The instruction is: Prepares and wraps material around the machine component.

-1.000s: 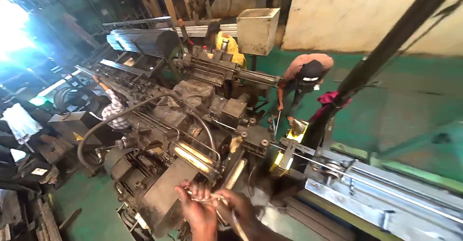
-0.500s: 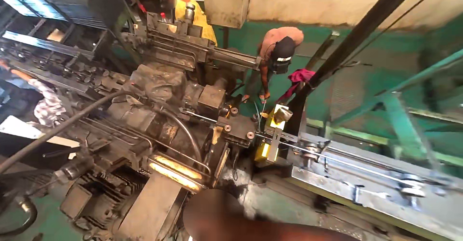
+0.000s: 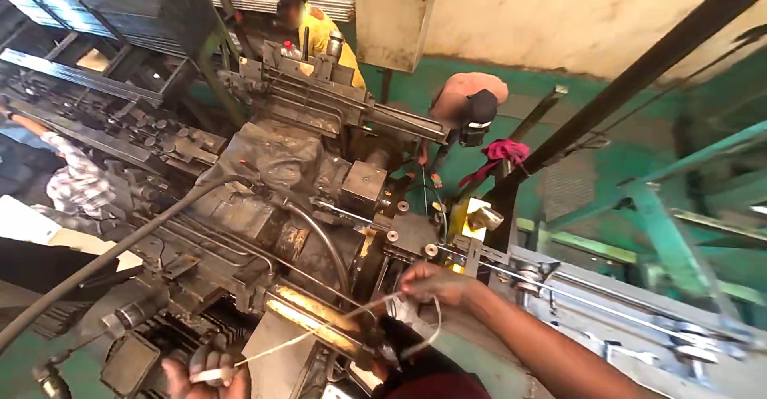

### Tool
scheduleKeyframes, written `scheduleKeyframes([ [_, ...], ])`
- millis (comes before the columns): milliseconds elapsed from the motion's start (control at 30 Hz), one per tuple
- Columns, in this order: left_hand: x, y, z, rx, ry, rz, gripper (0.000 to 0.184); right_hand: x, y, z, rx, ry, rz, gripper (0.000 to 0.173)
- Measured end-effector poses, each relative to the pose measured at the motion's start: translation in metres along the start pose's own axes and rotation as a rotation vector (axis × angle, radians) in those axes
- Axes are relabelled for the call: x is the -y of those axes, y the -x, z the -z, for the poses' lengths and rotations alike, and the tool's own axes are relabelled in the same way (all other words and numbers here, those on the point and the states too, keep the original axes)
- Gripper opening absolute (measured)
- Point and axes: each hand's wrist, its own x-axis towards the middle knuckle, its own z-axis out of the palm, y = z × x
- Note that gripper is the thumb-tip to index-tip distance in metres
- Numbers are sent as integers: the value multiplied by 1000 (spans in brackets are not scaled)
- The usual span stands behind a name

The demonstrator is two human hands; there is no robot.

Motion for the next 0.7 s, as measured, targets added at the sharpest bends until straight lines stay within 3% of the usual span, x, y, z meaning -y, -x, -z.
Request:
scheduleKeyframes([
  [33, 3, -10, -14, 21, -221, -186, 61, -4, -14, 6, -84, 7, -41, 20],
  [100, 11, -37, -26, 169, -922, -670, 20, -12, -46, 12, -300, 144, -91, 17],
  [133, 16, -50, -31, 293, -1199, -755, 23, -15, -65, 10, -380, 216, -85, 12],
  [200, 40, -73, -42, 522, -1517, -583, 44, -17, -105, -7, -427, 251, -25, 16],
  [300, 106, -104, -45, 774, -1656, -285, 35, 0, -165, -38, -442, 181, 93, 20],
  [400, 153, -139, -44, 891, -1809, 28, 30, 7, -209, -35, -492, 77, 93, 21],
  [500, 165, -174, -52, 884, -1966, 147, 29, -4, -237, -6, -464, 28, -70, 23],
  [600, 188, -210, -76, 703, -2497, 447, 39, -27, -251, 33, -413, -17, -266, 28],
  [700, 230, -271, -51, 574, -2632, 562, 46, -40, -252, 69, -480, -161, -312, 21],
])
